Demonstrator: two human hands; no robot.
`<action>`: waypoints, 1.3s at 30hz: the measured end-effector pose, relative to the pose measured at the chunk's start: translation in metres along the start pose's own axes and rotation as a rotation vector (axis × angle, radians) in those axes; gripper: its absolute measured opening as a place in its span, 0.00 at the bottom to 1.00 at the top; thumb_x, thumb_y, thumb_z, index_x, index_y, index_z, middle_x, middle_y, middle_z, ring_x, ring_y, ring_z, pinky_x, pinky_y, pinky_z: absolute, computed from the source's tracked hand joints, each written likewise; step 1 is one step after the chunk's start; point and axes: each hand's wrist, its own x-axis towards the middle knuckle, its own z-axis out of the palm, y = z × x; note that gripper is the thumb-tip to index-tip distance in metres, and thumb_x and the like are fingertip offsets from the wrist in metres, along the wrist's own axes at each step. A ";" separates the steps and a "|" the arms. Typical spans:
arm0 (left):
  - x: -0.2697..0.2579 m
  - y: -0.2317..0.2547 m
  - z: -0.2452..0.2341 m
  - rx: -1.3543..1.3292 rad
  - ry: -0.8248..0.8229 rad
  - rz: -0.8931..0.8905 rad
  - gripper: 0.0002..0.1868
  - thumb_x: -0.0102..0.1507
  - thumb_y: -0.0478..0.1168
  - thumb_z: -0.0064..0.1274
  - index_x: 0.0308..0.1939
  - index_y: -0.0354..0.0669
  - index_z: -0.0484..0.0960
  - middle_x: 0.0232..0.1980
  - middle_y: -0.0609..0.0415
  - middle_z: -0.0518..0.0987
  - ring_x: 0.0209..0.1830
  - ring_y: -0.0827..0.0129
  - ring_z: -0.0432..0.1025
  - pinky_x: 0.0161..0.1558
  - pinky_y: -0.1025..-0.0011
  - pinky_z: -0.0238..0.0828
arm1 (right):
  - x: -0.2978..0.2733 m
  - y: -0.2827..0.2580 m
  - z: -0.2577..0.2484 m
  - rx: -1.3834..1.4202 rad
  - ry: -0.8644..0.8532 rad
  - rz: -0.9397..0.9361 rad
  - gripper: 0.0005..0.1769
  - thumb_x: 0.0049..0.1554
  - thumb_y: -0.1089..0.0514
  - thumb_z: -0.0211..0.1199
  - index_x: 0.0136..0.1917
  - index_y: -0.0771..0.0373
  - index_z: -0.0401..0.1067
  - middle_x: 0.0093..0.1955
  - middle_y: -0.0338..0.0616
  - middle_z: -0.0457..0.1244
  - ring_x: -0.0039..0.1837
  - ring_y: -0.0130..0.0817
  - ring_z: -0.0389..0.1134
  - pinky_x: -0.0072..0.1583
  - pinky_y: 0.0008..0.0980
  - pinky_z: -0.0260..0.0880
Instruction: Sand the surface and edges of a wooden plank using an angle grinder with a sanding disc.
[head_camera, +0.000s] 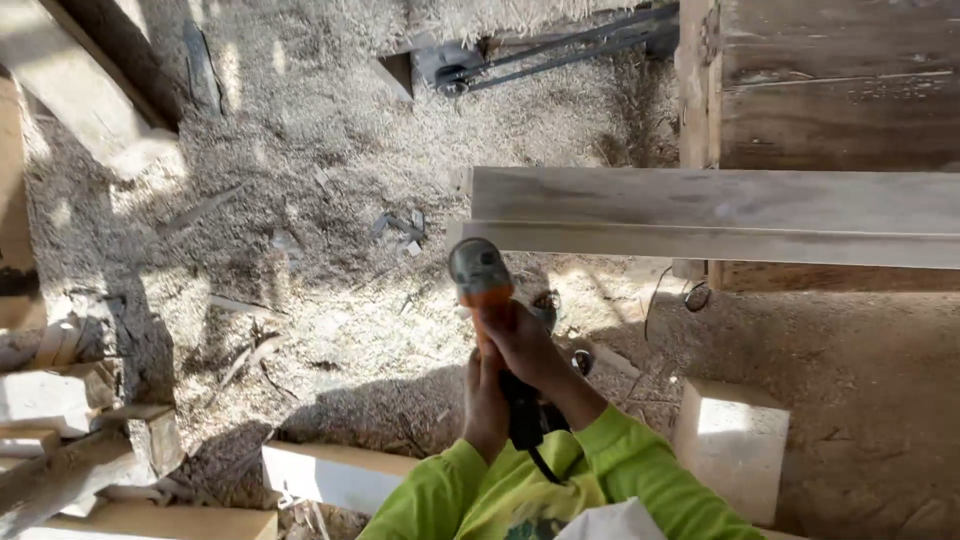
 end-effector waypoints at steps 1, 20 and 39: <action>0.002 -0.001 -0.007 0.045 0.068 0.007 0.30 0.71 0.59 0.41 0.63 0.37 0.73 0.42 0.51 0.75 0.36 0.68 0.66 0.36 0.70 0.64 | 0.004 -0.009 0.007 -0.111 -0.021 0.009 0.29 0.59 0.35 0.60 0.50 0.65 0.70 0.44 0.43 0.68 0.47 0.29 0.70 0.50 0.33 0.71; -0.005 -0.079 0.184 -0.026 0.002 0.111 0.28 0.71 0.57 0.41 0.58 0.34 0.73 0.49 0.49 0.80 0.46 0.70 0.71 0.51 0.72 0.70 | -0.035 -0.022 -0.185 -0.162 0.108 0.128 0.33 0.59 0.33 0.58 0.54 0.67 0.71 0.45 0.43 0.69 0.47 0.29 0.69 0.51 0.31 0.71; -0.058 -0.190 0.473 0.321 -0.318 -0.030 0.34 0.68 0.59 0.49 0.61 0.29 0.70 0.54 0.33 0.80 0.57 0.50 0.75 0.58 0.61 0.70 | -0.177 0.029 -0.521 0.169 0.473 0.226 0.35 0.67 0.33 0.49 0.51 0.71 0.70 0.42 0.48 0.68 0.42 0.36 0.71 0.45 0.35 0.74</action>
